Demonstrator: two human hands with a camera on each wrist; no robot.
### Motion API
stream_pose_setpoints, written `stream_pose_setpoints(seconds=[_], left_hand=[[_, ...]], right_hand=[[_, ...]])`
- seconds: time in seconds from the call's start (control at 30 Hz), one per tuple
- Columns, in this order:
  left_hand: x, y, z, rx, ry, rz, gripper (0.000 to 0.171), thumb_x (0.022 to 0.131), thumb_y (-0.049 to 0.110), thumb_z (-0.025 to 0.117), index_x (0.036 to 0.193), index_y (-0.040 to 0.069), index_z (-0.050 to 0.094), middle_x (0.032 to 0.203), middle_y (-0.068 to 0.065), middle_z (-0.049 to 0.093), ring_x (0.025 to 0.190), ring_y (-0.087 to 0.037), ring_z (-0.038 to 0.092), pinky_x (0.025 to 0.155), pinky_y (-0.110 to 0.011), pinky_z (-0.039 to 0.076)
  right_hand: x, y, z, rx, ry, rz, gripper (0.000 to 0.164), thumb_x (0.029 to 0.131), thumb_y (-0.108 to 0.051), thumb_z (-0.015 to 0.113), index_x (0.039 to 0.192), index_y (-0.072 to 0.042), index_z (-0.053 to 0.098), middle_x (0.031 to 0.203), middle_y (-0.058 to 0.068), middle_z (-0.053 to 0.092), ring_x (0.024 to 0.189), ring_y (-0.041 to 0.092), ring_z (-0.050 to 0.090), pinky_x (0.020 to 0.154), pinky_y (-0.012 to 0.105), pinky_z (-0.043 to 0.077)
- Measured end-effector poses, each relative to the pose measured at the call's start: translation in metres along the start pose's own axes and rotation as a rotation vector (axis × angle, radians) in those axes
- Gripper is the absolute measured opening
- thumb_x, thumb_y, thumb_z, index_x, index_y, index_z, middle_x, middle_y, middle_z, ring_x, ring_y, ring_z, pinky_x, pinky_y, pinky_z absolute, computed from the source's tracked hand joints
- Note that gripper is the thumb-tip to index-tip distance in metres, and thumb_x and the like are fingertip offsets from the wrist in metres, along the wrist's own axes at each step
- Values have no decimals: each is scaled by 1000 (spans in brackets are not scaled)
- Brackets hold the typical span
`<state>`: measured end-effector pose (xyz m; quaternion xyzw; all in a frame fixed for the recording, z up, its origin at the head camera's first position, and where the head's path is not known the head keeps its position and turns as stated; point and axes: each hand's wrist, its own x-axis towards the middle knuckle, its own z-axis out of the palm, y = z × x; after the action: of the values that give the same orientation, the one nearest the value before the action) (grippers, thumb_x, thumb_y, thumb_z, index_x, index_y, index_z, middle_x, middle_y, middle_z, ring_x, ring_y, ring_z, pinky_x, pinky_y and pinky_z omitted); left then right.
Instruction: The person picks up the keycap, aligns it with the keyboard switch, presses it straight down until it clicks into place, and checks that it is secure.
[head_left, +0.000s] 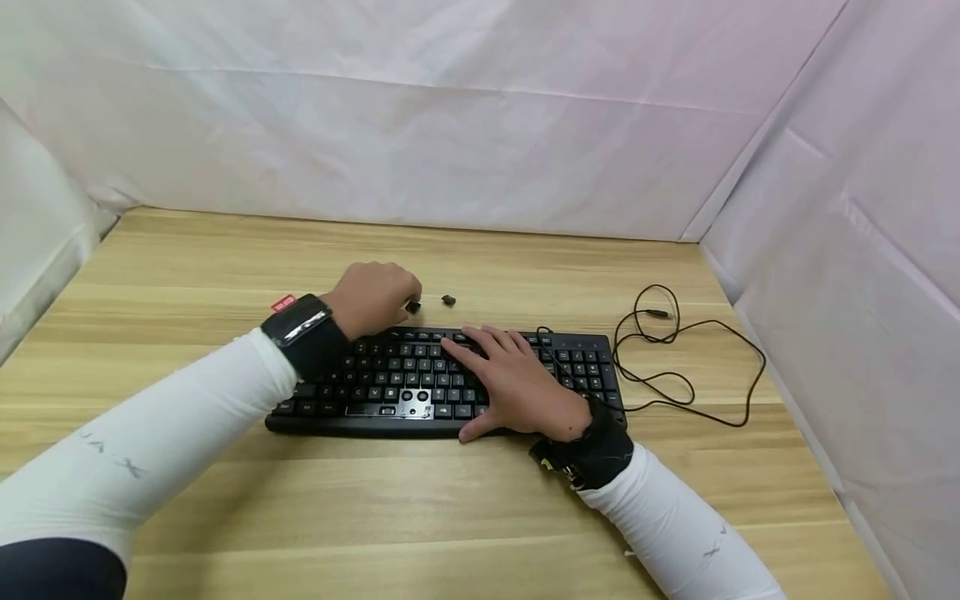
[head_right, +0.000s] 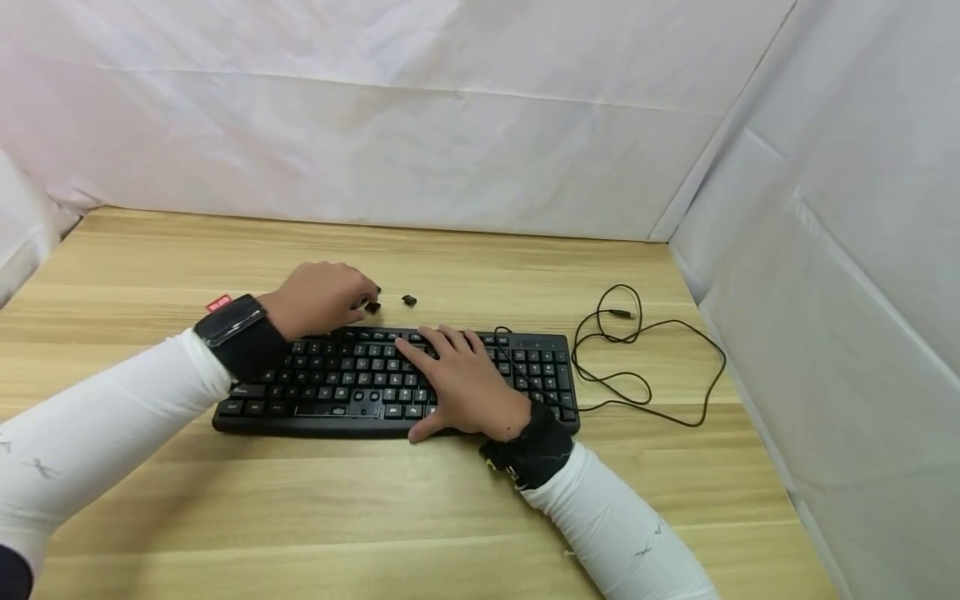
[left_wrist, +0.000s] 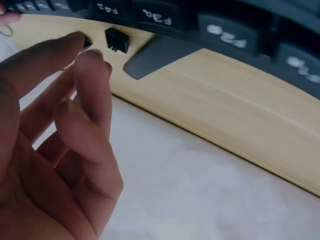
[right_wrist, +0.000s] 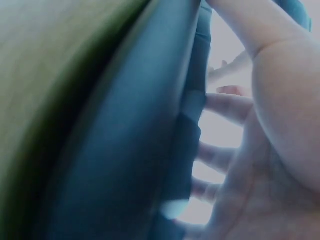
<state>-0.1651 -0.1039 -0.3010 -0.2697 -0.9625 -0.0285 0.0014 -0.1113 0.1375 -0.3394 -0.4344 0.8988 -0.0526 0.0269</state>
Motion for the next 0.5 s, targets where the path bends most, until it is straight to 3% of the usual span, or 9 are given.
stream_pose_setpoints(seconds=[0.2, 0.5], left_hand=[[14, 0, 3, 7, -37, 14, 26, 79, 15, 74, 104, 10, 72, 103, -9, 71, 80, -26, 64, 66, -47, 55], [21, 1, 9, 41, -46, -3, 23, 79, 9, 71, 102, 9, 72, 98, -10, 72, 76, -25, 64, 65, -46, 56]], right_hand=[[1, -1, 0, -4, 12, -8, 118, 56, -75, 69, 150, -21, 24, 151, 15, 26, 133, 33, 22, 104, 58, 26], [0, -2, 0, 2, -2, -10, 117, 56, -75, 68, 151, -22, 23, 152, 15, 24, 134, 33, 21, 104, 59, 25]])
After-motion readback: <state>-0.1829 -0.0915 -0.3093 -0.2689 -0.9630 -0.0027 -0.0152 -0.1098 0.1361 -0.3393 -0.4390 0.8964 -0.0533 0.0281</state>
